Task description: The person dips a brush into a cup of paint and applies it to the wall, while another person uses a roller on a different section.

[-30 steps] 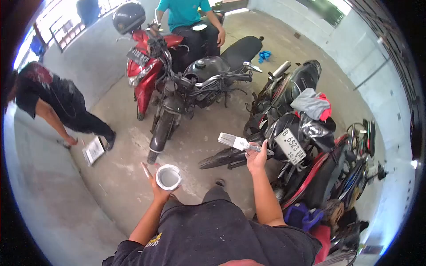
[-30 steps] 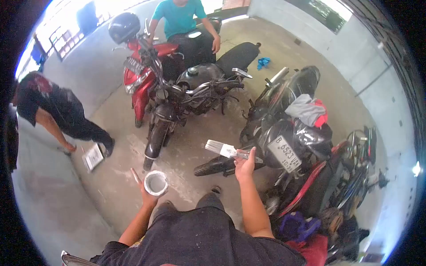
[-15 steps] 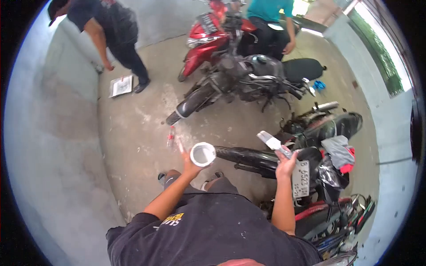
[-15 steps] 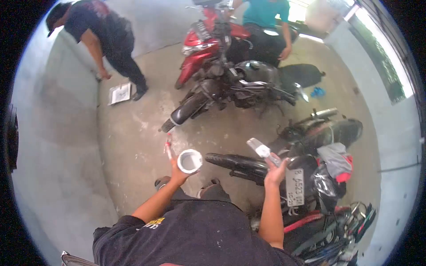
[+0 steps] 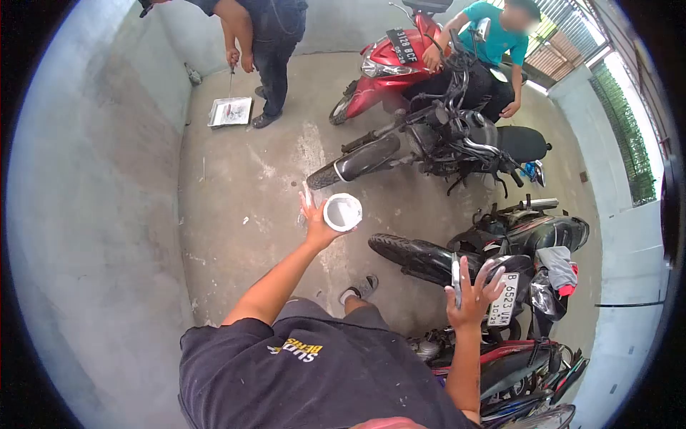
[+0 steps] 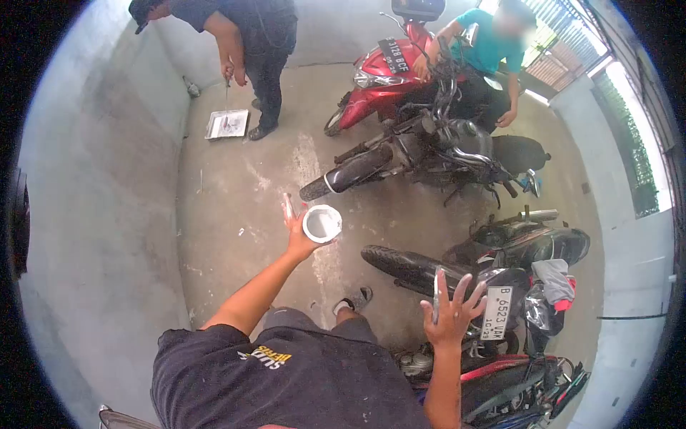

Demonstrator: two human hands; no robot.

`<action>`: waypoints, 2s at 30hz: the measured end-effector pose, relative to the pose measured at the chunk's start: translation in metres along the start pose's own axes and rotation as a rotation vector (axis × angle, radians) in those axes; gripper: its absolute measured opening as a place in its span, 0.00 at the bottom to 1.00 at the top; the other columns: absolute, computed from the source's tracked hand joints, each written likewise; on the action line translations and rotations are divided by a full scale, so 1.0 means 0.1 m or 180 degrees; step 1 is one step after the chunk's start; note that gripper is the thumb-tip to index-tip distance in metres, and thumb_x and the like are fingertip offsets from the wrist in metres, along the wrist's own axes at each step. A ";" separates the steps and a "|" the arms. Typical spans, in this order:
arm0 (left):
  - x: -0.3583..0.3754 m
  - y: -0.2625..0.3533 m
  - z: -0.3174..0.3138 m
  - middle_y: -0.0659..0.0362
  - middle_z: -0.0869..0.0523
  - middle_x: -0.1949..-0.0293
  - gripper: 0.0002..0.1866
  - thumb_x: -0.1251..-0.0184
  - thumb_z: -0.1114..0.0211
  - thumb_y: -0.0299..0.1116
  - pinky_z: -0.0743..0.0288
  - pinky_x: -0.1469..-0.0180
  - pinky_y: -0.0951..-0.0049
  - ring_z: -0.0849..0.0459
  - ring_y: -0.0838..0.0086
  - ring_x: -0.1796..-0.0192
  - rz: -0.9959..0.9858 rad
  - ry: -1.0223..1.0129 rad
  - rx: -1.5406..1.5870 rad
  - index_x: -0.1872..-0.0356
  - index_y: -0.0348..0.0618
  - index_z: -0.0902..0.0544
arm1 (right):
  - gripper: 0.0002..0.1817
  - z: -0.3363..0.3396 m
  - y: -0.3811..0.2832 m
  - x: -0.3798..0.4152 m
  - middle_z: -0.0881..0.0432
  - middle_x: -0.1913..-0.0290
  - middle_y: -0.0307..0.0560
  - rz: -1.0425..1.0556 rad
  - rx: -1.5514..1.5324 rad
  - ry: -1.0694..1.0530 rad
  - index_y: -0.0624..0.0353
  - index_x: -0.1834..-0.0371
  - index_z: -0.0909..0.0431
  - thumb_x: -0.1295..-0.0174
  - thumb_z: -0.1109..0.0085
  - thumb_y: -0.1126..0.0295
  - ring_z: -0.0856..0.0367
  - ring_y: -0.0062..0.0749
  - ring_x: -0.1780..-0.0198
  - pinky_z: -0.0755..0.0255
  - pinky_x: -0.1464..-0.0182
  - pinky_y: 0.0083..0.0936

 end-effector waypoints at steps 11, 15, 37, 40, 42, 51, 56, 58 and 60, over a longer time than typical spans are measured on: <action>0.13 -0.53 1.68 0.51 0.17 0.40 0.43 0.67 0.12 0.52 0.65 0.20 0.46 0.66 0.43 0.19 -0.0210 -0.0635 0.0156 0.42 0.52 0.18 | 0.34 0.80 -1.76 0.64 0.51 0.16 0.39 0.0422 -0.0292 -0.0334 0.33 0.24 0.32 0.28 0.63 0.35 0.56 0.60 0.18 0.62 0.26 0.66; 0.45 -0.44 2.32 0.28 0.65 0.22 0.49 0.75 0.11 0.56 0.58 0.23 0.37 0.69 0.36 0.20 -0.0457 -0.0196 -0.0315 0.43 0.51 0.18 | 0.35 0.53 -2.20 0.64 0.48 0.17 0.43 0.0122 -0.1647 -0.0735 0.37 0.24 0.32 0.27 0.66 0.35 0.52 0.56 0.18 0.58 0.24 0.59; 1.37 0.89 3.02 0.30 0.71 0.22 0.50 0.74 0.12 0.60 0.59 0.23 0.36 0.73 0.32 0.20 0.0202 0.0513 -0.0457 0.44 0.45 0.18 | 0.45 -1.53 -2.67 -1.36 0.37 0.22 0.53 -0.2456 -0.9465 -0.1981 0.52 0.24 0.37 0.32 0.62 0.28 0.39 0.57 0.23 0.47 0.26 0.56; 1.35 0.92 2.98 0.34 0.76 0.21 0.49 0.71 0.13 0.62 0.65 0.19 0.52 0.72 0.49 0.17 0.0234 0.0553 -0.0219 0.47 0.37 0.16 | 0.46 -1.48 -2.69 -1.43 0.35 0.23 0.52 -0.2561 -0.9124 -0.2113 0.52 0.24 0.37 0.32 0.61 0.27 0.38 0.56 0.24 0.49 0.25 0.55; 1.37 0.95 2.94 0.34 0.76 0.21 0.49 0.71 0.13 0.62 0.65 0.19 0.52 0.74 0.49 0.17 0.0235 0.0536 -0.0452 0.47 0.36 0.16 | 0.45 -1.50 -2.75 -1.47 0.35 0.23 0.51 -0.2444 -0.8999 -0.2273 0.52 0.24 0.37 0.33 0.61 0.27 0.38 0.56 0.24 0.49 0.25 0.55; 1.52 0.77 2.90 0.40 0.74 0.20 0.45 0.70 0.13 0.59 0.58 0.20 0.44 0.70 0.39 0.19 0.0420 0.0946 -0.0773 0.45 0.49 0.16 | 0.33 0.32 -2.75 -1.84 0.39 0.22 0.59 0.1676 -0.5329 -0.0862 0.63 0.28 0.33 0.21 0.64 0.47 0.45 0.54 0.20 0.59 0.19 0.49; 1.50 0.14 3.43 0.46 0.72 0.18 0.43 0.70 0.12 0.55 0.54 0.21 0.43 0.63 0.38 0.20 0.0421 0.1221 -0.0829 0.47 0.47 0.16 | 0.34 1.58 -3.07 -1.19 0.46 0.18 0.52 0.2314 -0.2861 0.0543 0.48 0.24 0.34 0.27 0.57 0.41 0.52 0.59 0.19 0.67 0.23 0.66; 1.50 -0.18 3.60 0.46 0.70 0.18 0.44 0.70 0.13 0.56 0.59 0.21 0.43 0.60 0.42 0.19 0.0505 0.1293 -0.0680 0.46 0.46 0.16 | 0.36 1.67 -3.24 -0.94 0.50 0.17 0.51 0.2392 -0.2293 0.0718 0.44 0.22 0.37 0.29 0.57 0.39 0.54 0.62 0.18 0.68 0.25 0.72; 1.43 -0.31 3.81 0.46 0.68 0.18 0.44 0.72 0.12 0.55 0.57 0.22 0.42 0.60 0.39 0.20 0.0228 0.1294 -0.0672 0.47 0.49 0.15 | 0.36 1.71 -3.30 -0.82 0.50 0.17 0.52 0.2214 -0.2255 0.0678 0.43 0.21 0.38 0.29 0.57 0.39 0.54 0.62 0.19 0.68 0.25 0.72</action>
Point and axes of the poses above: each hand's wrist, its own x-axis away from the middle knuckle, its own z-axis out of the back of the hand, y = z × x, the point moved 10 cm from there along -x, towards the middle knuckle
